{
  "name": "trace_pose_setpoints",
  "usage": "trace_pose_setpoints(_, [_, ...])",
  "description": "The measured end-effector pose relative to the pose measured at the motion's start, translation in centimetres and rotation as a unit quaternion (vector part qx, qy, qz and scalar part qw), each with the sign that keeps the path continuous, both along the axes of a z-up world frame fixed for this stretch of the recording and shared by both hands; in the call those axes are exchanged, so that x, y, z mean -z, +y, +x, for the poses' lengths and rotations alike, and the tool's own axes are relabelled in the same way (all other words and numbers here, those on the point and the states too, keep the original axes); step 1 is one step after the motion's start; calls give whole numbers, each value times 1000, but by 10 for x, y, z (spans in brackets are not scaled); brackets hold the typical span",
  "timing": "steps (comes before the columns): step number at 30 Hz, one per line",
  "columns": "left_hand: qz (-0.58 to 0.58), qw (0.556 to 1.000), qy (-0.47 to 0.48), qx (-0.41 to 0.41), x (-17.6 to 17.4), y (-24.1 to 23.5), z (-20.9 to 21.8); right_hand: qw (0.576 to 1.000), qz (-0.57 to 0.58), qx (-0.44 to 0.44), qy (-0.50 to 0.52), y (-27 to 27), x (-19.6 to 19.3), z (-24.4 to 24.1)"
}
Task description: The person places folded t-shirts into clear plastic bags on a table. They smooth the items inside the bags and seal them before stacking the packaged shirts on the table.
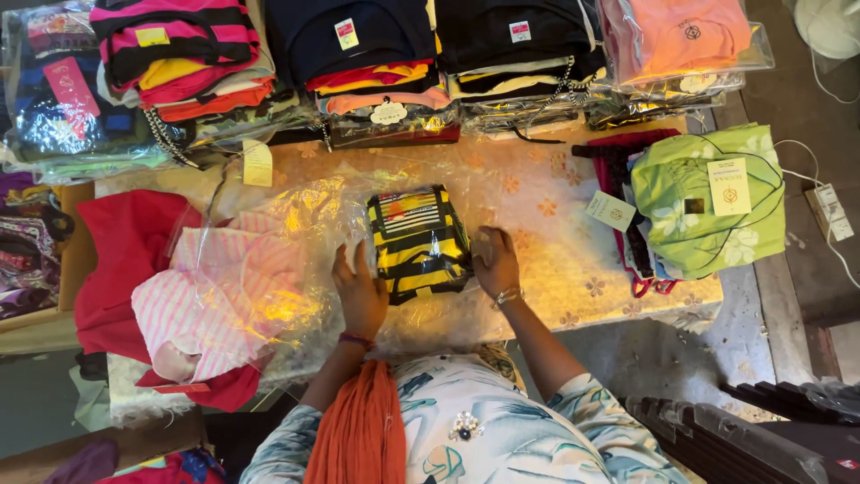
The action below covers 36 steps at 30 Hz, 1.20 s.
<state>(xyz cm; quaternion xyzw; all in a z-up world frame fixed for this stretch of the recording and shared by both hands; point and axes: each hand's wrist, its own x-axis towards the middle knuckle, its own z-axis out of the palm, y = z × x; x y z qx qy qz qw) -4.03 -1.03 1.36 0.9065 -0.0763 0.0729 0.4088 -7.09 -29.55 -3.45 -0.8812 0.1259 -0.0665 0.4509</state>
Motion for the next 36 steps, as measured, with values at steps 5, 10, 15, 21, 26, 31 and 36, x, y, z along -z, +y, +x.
trace_pose_setpoints(5, [135,984,-63,98,6,-36,14,966,-231,-63,-94,59,-59,18])
trace_pose_setpoints(10, [209,954,-22,212,16,-57,26,952,-276,-131,-32,68,-47,40])
trace_pose_setpoints(15, [230,941,-15,250,27,-59,31,952,-267,-146,16,59,-25,40])
trace_pose_setpoints(21, [225,940,8,256,25,-58,36,958,-243,-149,25,57,-20,43])
trace_pose_setpoints(26, [216,942,2,256,30,-57,37,964,-218,-151,25,55,-13,46])
trace_pose_setpoints(31, [197,944,-8,265,37,-54,43,964,-230,-135,-4,51,-38,38])
trace_pose_setpoints(36, [-9,987,-3,163,51,-28,41,982,175,-59,33,43,-25,-36])
